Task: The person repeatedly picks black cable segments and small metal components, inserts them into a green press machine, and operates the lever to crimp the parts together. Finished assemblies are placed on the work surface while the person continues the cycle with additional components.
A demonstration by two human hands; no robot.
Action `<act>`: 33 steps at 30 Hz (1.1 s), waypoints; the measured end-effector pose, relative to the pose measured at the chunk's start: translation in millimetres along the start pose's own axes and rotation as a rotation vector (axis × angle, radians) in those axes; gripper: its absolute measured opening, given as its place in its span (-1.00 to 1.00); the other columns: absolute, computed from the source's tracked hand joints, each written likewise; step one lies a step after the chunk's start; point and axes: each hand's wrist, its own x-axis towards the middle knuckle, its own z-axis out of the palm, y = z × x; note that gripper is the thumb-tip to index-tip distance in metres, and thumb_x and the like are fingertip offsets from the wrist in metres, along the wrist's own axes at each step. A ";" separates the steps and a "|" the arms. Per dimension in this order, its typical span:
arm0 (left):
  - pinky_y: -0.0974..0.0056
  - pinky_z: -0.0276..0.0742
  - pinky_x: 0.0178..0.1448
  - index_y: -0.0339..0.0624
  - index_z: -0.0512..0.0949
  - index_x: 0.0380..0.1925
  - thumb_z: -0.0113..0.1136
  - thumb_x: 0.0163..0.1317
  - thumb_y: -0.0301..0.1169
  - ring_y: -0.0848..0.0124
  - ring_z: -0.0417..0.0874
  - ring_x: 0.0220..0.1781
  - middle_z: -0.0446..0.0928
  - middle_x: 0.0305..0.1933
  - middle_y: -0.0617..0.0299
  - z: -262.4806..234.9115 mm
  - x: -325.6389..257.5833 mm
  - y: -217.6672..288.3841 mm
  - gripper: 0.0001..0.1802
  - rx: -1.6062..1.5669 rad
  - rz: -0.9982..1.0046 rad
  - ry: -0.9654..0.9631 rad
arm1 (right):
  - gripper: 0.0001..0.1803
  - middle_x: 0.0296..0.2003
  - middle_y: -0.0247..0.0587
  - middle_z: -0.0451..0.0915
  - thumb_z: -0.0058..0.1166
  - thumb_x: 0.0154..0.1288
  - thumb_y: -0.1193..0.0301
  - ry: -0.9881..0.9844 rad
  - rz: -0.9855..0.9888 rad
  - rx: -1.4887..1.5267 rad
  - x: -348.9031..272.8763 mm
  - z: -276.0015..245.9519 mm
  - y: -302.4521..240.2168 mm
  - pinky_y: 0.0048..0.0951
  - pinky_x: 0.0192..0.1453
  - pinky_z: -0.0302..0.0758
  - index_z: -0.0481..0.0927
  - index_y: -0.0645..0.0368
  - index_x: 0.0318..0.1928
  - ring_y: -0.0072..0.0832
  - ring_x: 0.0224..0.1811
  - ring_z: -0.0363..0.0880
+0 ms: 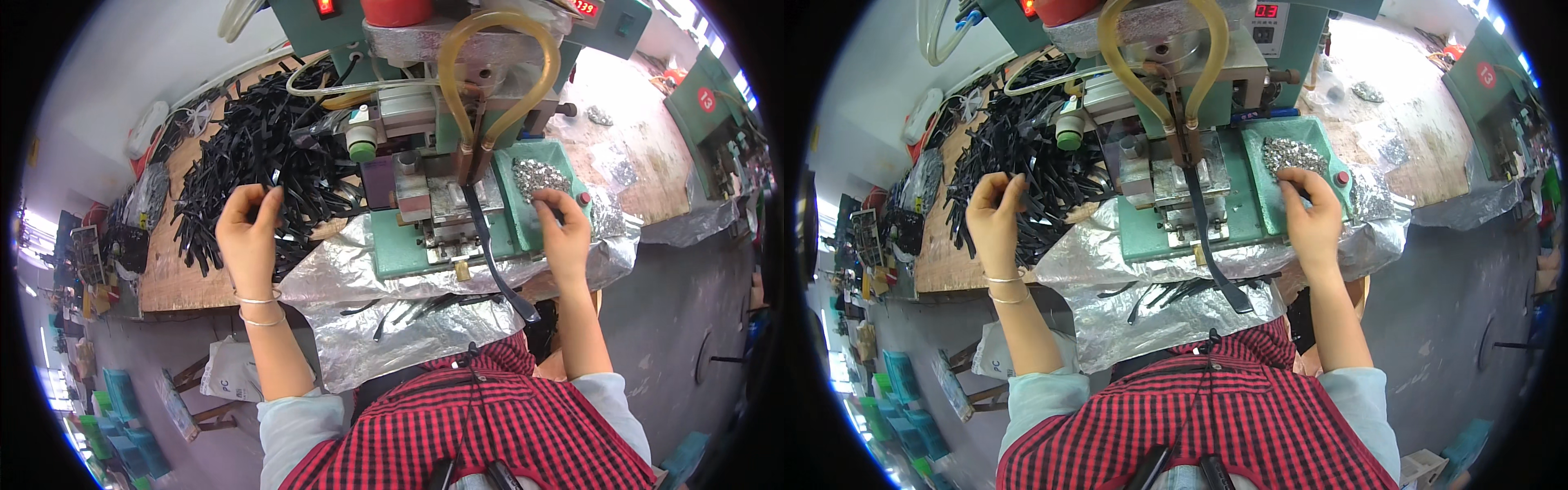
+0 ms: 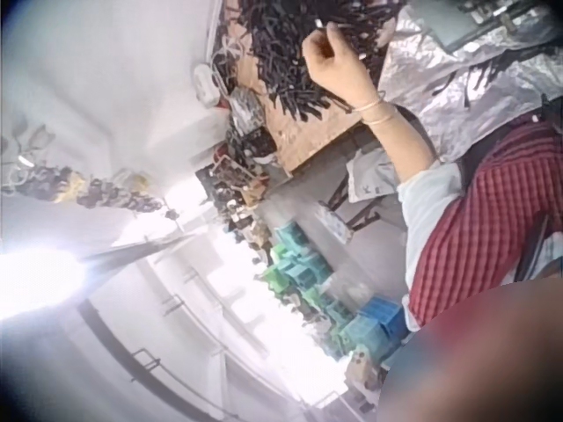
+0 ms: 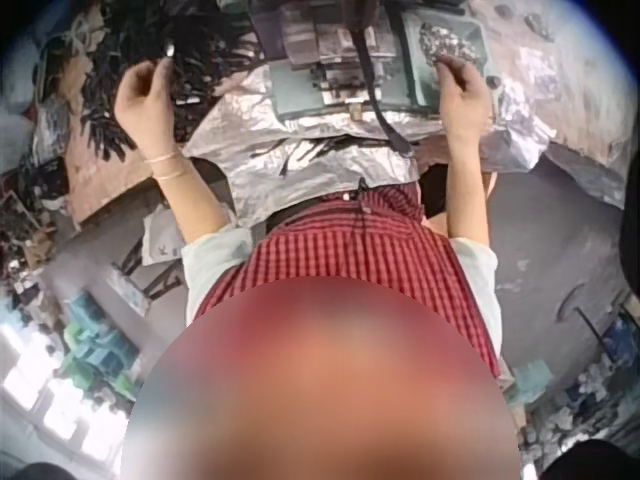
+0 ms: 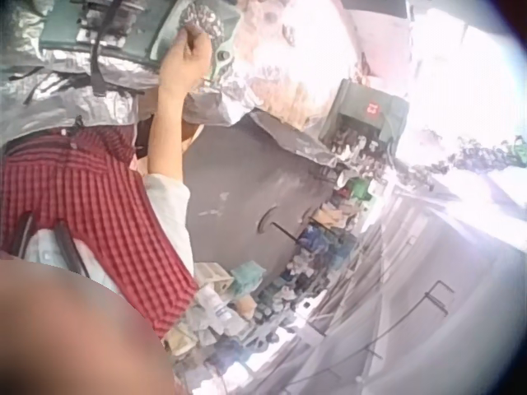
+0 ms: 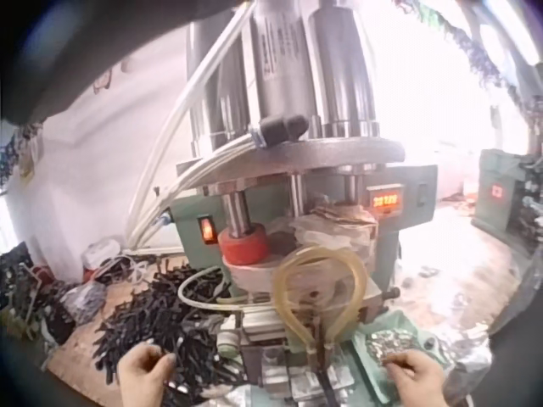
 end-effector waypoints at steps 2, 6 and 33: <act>0.43 0.50 -0.39 -0.31 0.65 -0.25 0.42 0.34 -0.51 0.65 0.58 -0.39 0.64 -0.38 0.37 17.4 0.3 -17.2 -0.88 -0.130 -0.049 -0.078 | -0.84 -0.20 -0.19 0.75 0.23 0.37 0.59 0.019 -0.051 0.033 5.2 15.8 -14.1 -0.43 0.08 0.57 0.74 0.26 -0.07 -0.43 -0.11 0.71; 0.47 0.47 -0.42 -0.28 0.57 -0.29 0.36 0.40 -0.50 0.57 0.64 -0.49 0.66 -0.37 0.30 54.5 -7.9 -85.4 -0.86 0.097 -0.204 -0.217 | -0.86 -0.19 -0.14 0.75 0.24 0.36 0.58 0.055 -0.135 -0.032 6.6 30.7 -6.2 -0.34 0.08 0.58 0.76 0.21 -0.10 -0.28 -0.10 0.72; 0.36 0.63 -0.27 -0.30 0.61 -0.07 0.33 0.33 -0.68 0.30 0.76 -0.22 0.73 -0.03 -0.10 67.3 -74.3 78.4 -0.79 -0.247 0.817 0.101 | -0.46 0.17 -0.07 0.62 0.24 0.31 0.62 -0.146 0.070 0.736 0.8 54.2 -129.8 -0.36 0.28 0.55 0.47 0.35 0.30 -0.44 0.13 0.64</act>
